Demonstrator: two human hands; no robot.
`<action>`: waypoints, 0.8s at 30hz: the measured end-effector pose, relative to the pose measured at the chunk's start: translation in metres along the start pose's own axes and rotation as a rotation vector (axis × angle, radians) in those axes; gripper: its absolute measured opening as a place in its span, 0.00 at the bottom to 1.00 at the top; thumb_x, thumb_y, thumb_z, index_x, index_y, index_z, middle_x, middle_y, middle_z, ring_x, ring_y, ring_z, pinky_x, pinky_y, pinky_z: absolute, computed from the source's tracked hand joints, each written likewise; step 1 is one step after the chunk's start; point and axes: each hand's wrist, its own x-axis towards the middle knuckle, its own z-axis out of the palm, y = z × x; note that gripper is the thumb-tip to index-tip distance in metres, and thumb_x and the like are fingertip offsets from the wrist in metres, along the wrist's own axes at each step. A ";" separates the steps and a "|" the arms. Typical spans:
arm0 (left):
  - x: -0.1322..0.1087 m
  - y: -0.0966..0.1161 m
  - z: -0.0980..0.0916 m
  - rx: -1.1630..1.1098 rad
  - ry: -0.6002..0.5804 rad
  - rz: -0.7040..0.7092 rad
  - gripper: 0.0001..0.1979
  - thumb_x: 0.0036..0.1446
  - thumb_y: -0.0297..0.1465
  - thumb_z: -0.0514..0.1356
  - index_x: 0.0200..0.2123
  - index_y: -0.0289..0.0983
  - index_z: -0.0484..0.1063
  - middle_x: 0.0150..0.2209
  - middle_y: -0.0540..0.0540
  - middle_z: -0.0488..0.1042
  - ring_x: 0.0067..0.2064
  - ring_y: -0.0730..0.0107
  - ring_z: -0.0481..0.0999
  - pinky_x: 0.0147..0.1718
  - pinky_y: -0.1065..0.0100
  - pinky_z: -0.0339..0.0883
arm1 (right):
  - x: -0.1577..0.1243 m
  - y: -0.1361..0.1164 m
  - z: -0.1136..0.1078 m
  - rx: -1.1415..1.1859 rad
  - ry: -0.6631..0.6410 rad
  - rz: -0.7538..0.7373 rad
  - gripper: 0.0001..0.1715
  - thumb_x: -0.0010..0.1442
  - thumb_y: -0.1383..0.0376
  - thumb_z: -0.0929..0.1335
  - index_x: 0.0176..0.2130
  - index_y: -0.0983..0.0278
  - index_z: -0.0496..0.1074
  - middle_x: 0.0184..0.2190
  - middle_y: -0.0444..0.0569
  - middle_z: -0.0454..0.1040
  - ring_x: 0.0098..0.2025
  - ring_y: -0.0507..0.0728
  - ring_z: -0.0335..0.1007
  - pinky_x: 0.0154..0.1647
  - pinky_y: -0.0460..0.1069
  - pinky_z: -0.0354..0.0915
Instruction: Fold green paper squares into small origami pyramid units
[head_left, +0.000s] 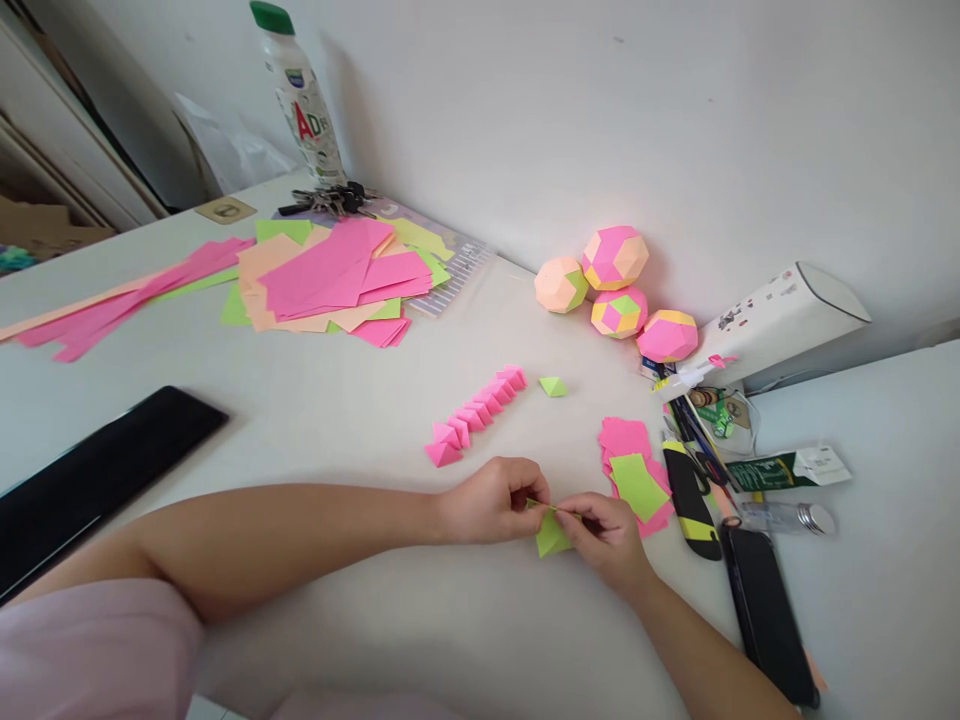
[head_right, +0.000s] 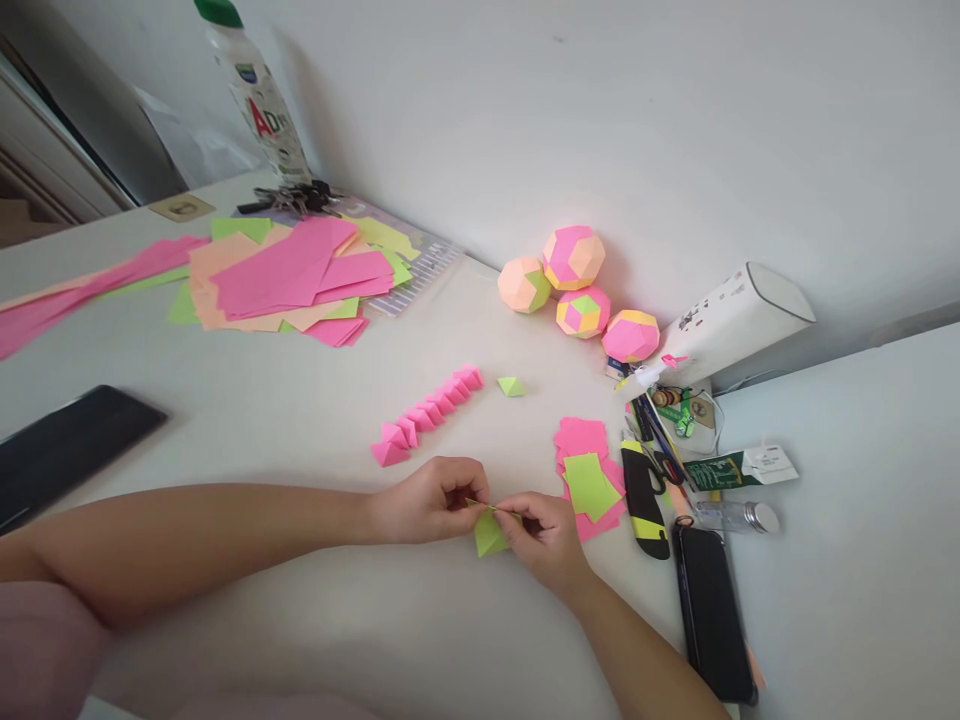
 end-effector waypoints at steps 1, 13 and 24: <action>0.000 0.000 -0.001 -0.017 0.004 -0.003 0.02 0.47 0.26 0.58 0.25 0.34 0.66 0.25 0.52 0.66 0.23 0.80 0.63 0.20 0.76 0.57 | 0.000 0.000 -0.001 0.012 0.000 0.010 0.09 0.55 0.63 0.68 0.27 0.64 0.75 0.19 0.46 0.74 0.19 0.52 0.66 0.18 0.45 0.64; -0.001 0.001 -0.001 -0.001 -0.032 0.002 0.02 0.51 0.28 0.57 0.29 0.35 0.66 0.24 0.53 0.63 0.23 0.79 0.60 0.21 0.75 0.55 | 0.000 0.000 -0.002 0.093 0.006 0.059 0.07 0.55 0.64 0.67 0.28 0.64 0.71 0.20 0.44 0.70 0.20 0.51 0.63 0.19 0.45 0.61; -0.001 0.000 0.002 -0.003 -0.053 -0.006 0.04 0.49 0.28 0.58 0.25 0.34 0.66 0.24 0.53 0.65 0.23 0.80 0.61 0.20 0.76 0.55 | 0.001 -0.003 0.002 0.052 -0.013 0.019 0.05 0.51 0.71 0.65 0.25 0.64 0.67 0.20 0.43 0.67 0.21 0.51 0.61 0.20 0.45 0.58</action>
